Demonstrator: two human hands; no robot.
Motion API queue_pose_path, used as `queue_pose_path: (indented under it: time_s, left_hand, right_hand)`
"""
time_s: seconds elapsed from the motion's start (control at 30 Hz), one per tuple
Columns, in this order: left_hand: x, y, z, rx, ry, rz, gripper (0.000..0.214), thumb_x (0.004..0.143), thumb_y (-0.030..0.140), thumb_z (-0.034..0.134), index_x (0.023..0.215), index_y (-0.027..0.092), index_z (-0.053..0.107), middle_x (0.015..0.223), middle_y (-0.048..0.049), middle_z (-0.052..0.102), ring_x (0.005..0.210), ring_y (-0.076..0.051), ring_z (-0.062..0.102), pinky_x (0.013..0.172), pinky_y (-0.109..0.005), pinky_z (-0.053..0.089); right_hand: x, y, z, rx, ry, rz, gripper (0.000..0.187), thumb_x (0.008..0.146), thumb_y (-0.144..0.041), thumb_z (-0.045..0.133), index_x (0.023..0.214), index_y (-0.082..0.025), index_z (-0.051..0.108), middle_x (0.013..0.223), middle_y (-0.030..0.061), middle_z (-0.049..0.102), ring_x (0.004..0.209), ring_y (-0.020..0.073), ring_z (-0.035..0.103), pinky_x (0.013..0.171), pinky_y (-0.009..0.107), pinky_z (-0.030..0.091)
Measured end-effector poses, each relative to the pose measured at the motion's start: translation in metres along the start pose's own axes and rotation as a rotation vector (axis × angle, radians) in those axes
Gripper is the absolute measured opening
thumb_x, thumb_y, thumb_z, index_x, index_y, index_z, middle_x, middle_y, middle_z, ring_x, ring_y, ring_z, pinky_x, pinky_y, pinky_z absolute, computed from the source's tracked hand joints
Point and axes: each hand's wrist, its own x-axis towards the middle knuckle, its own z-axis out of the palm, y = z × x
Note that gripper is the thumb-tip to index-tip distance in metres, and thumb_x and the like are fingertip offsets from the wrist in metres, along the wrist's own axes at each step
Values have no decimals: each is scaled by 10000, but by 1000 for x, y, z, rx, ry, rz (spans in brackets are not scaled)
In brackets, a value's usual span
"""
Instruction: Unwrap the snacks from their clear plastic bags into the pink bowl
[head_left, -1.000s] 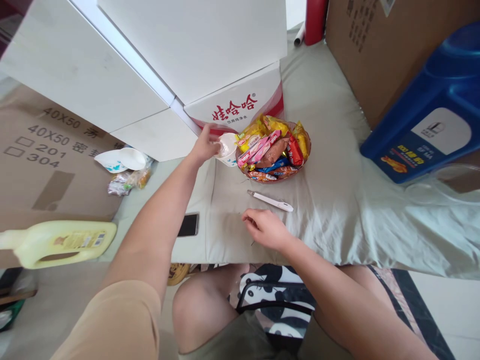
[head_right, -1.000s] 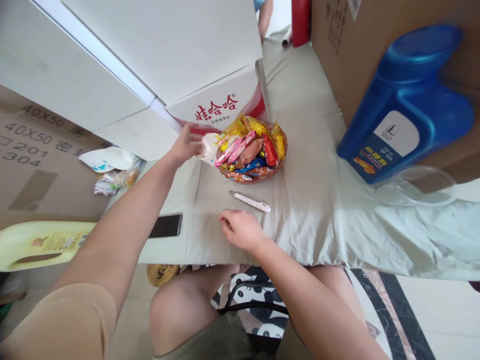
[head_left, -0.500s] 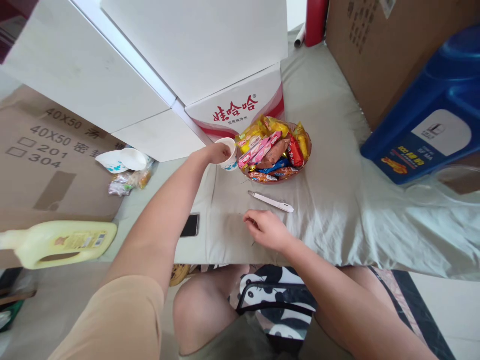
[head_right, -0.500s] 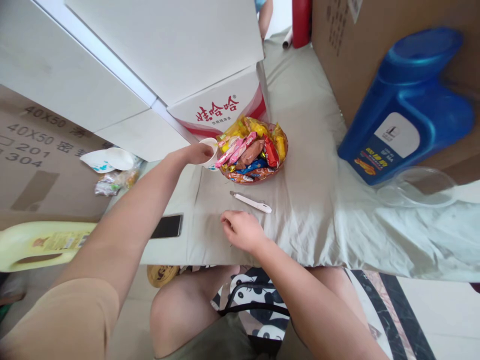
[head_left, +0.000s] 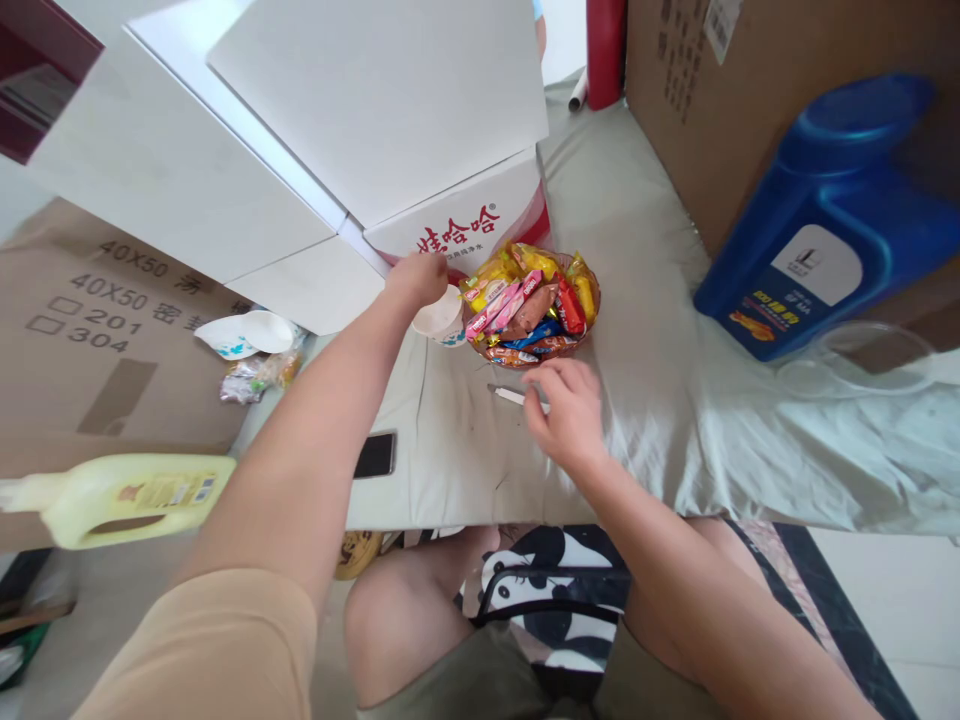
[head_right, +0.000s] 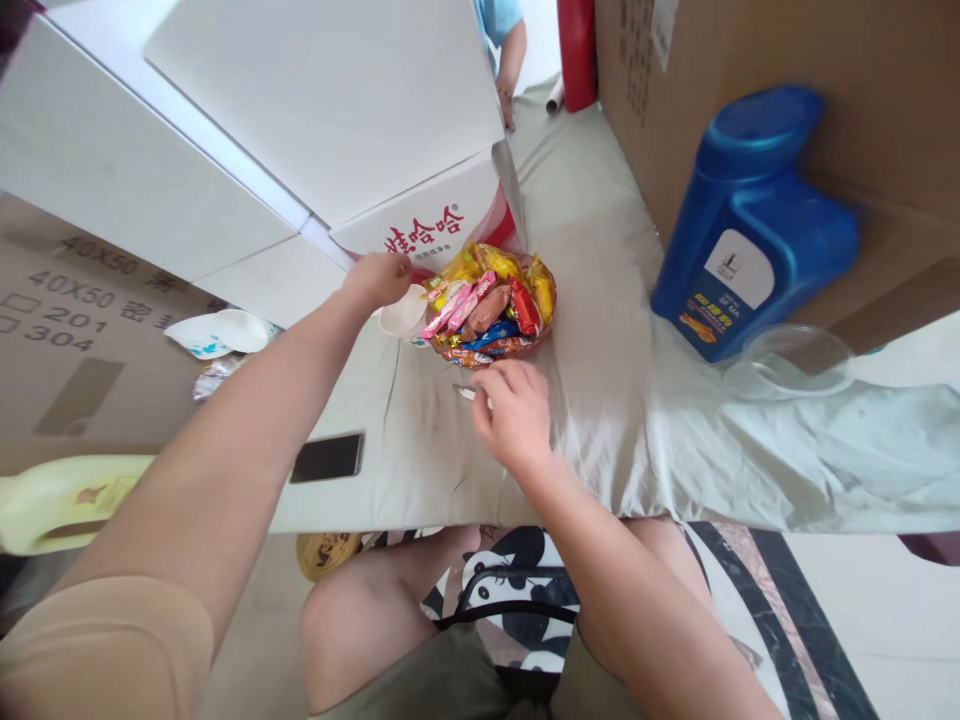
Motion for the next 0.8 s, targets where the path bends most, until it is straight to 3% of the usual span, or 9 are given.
queue_pose_path:
  time_s: [0.07,0.13,0.23,0.33,0.4,0.47,0.67,0.8]
  left_hand:
    - [-21,16,-13,107,109,2,256,827,302,549,984,175,705,1056,-177,711,1108,-413,639,977,-573,471]
    - [-48,31,-20,116,130,80,277,872,290,491,1016,169,694,1079,-164,707,1103,-371,638,997,-531,482]
    - [-87,47,-17,29,20,254,357,877,362,523,1150,175,656,1248,-151,656,1191,-326,600,1063,-488,473]
    - [-111,51,4,-69,-146,373,805,718,517,742,1406,173,502,1435,-173,535,1352,-373,499,1150,-529,414]
    - [-117,55,22,-137,-173,380,1144,571,528,868,1522,149,356,1530,-221,423,1452,-434,387,1198,-571,351]
    - [-119,62,38,-187,-136,361,1251,541,492,908,1565,153,274,1554,-244,374,1487,-457,334,1212,-597,322]
    - [-112,110,64,-233,-92,337,1152,652,406,885,1582,213,233,1576,-233,344,1510,-433,322,1171,-571,399]
    - [-94,145,72,-251,-78,321,1197,633,455,902,1589,218,222,1585,-220,335,1473,-437,383,1137,-558,441]
  right_hand:
    - [2,7,-6,-129,67,29,273,931,-198,505,1105,-225,712,1204,129,691,1214,297,532,1033,422,349]
    - [3,15,-8,-204,51,11,328,930,-167,494,1186,-228,690,1282,119,677,1264,296,496,1050,433,317]
    - [6,25,-6,-262,49,-56,333,961,-191,473,1233,-234,660,1341,109,663,1318,294,454,1070,450,268]
    - [8,28,-4,-273,86,-59,264,971,-250,500,1178,-225,661,1288,125,680,1340,307,428,1083,468,236]
    - [8,28,-6,-278,102,-16,213,953,-268,528,1109,-213,662,1213,131,695,1323,319,431,1078,479,236]
    - [6,27,-11,-287,121,35,181,929,-271,549,1060,-206,654,1168,129,695,1299,328,436,1070,489,242]
    - [0,41,-38,-288,229,138,161,899,-255,535,1018,-212,635,1123,140,658,1247,341,443,1039,516,280]
    - [2,50,-51,-237,307,166,271,888,-257,531,1140,-208,619,1316,170,532,1286,336,427,1037,495,329]
